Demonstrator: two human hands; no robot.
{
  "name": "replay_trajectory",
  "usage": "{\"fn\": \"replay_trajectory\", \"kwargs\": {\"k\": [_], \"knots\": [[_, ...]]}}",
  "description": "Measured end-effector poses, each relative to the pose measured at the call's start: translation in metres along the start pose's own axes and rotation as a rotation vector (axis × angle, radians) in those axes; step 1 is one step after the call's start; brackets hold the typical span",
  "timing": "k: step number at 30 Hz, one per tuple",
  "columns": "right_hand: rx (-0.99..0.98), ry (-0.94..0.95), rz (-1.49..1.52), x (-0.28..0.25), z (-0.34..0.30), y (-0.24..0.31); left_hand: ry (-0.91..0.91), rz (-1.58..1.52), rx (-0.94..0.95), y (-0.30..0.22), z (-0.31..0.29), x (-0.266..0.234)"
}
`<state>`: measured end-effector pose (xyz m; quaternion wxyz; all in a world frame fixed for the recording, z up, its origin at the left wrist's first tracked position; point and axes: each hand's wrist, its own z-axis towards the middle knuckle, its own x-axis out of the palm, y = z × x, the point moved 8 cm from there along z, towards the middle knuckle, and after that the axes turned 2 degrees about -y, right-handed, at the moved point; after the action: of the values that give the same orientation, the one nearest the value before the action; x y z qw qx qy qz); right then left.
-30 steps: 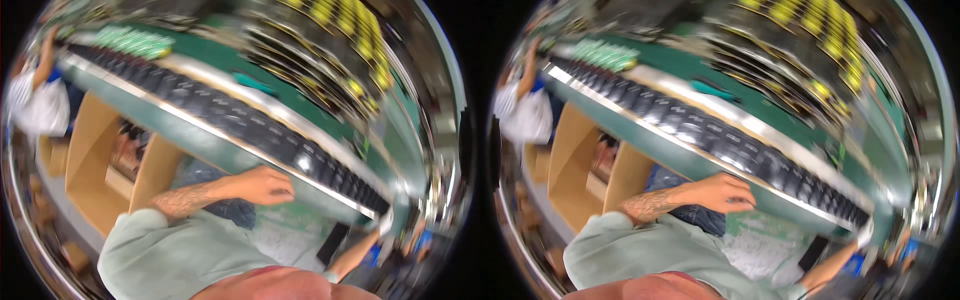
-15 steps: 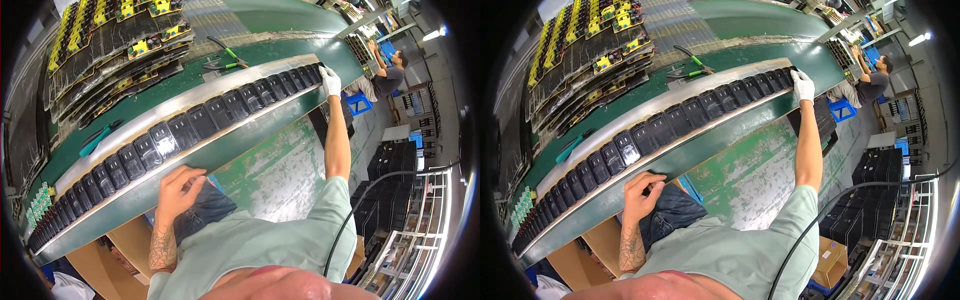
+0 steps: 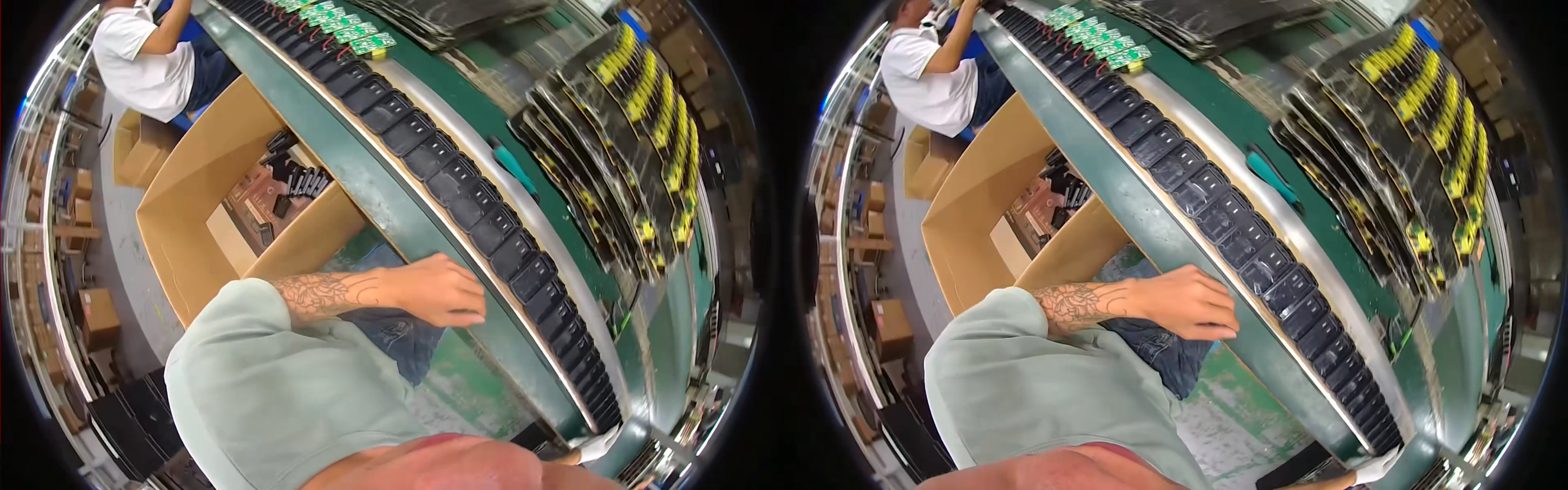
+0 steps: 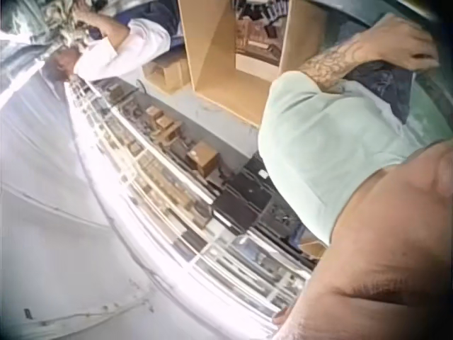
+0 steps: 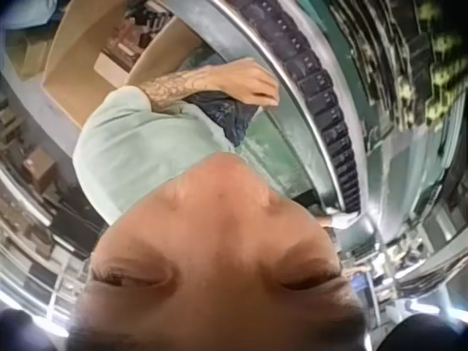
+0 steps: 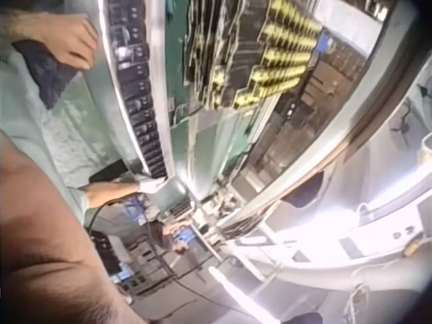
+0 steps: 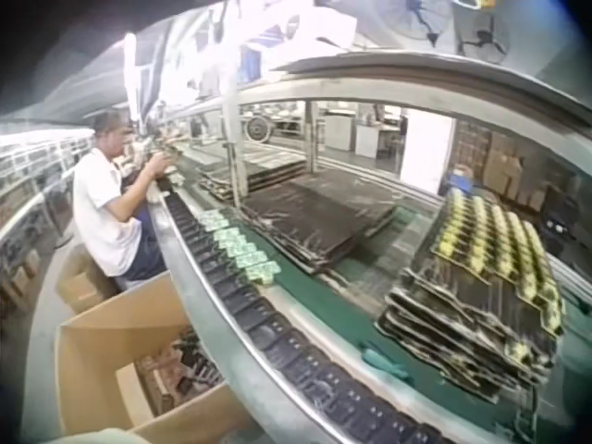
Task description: The recorder is assembling small electronic components, stripping wires with pliers, and placing completed units on an assembly line conveyor belt.
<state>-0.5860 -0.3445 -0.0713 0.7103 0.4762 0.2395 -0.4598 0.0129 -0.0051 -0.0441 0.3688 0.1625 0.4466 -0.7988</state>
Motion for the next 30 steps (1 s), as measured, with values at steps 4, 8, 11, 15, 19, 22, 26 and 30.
{"fn": "replay_trajectory", "kwargs": {"k": [4,8,11,15,19,22,26,30], "knots": [[-0.060,-0.009,-0.047,-0.024,-0.008,0.000,-0.054,-0.079,-0.102,0.028,-0.008,-0.021],[-0.086,0.013,-0.116,-0.021,-0.011,-0.008,-0.048,-0.025,-0.112,0.027,-0.005,-0.023],[-0.084,0.014,-0.190,-0.010,-0.014,-0.017,-0.029,0.029,-0.065,0.020,0.000,-0.020],[-0.368,-0.055,-0.696,-0.009,-0.044,0.001,-0.053,-0.029,-0.042,0.023,0.002,-0.021],[0.290,0.007,-0.101,0.010,-0.054,0.081,-0.068,-0.057,-0.057,0.024,-0.005,-0.027],[0.159,-0.139,0.226,0.002,-0.070,0.127,-0.031,-0.120,-0.184,0.028,0.004,-0.032],[0.108,-0.166,0.204,-0.006,-0.074,0.118,0.175,-0.389,-0.167,0.012,0.012,-0.006],[0.042,-0.171,0.171,-0.005,-0.076,0.131,0.473,-0.848,0.187,-0.104,0.014,0.007]]}}
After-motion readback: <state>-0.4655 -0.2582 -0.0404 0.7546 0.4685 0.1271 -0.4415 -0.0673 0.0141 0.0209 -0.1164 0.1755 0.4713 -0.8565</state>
